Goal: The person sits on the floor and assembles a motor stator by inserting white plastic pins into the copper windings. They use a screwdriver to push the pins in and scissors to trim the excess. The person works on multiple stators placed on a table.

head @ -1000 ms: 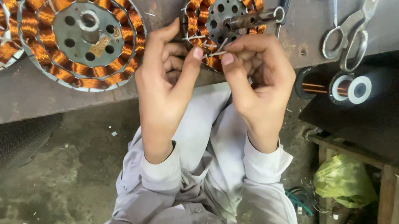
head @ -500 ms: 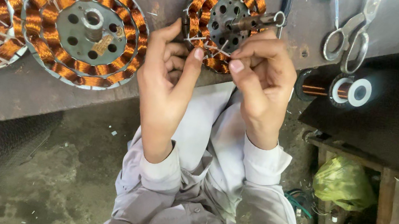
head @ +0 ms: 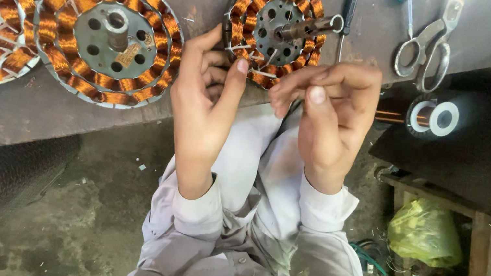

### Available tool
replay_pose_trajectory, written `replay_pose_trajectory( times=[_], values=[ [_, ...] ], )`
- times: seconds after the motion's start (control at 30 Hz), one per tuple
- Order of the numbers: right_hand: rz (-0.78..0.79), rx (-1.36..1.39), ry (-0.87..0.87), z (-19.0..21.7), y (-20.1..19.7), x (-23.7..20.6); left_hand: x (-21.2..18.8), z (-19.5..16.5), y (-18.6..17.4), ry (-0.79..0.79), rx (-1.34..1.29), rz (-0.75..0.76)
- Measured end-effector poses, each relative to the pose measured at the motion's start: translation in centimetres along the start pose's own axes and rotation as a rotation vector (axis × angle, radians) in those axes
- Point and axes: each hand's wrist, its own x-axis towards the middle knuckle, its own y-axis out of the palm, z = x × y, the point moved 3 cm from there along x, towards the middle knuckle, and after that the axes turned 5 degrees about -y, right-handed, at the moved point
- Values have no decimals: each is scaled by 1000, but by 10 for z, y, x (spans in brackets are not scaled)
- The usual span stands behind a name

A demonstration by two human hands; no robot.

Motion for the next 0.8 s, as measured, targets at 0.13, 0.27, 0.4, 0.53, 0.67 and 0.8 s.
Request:
replay_pose_trajectory(
  times=[0.13,0.27,0.4,0.53,0.67,0.8],
  values=[
    [106,-178,-176,2,1,-6,0,1,0,17,8,1],
    [119,-139,-110,-5,-7,-11,1,2,0,1,9,3],
    [152,-339,-137,-7,-9,-5,0,2,-1,4,-9,15],
    [231,-794,-305,1,0,3,0,1,-2,15,-51,38],
    [276,-841,-231,4,10,9,0,0,-3,30,-45,49],
    [339,-940,-325,7,14,10,0,0,-3,29,-49,44]
  ],
)
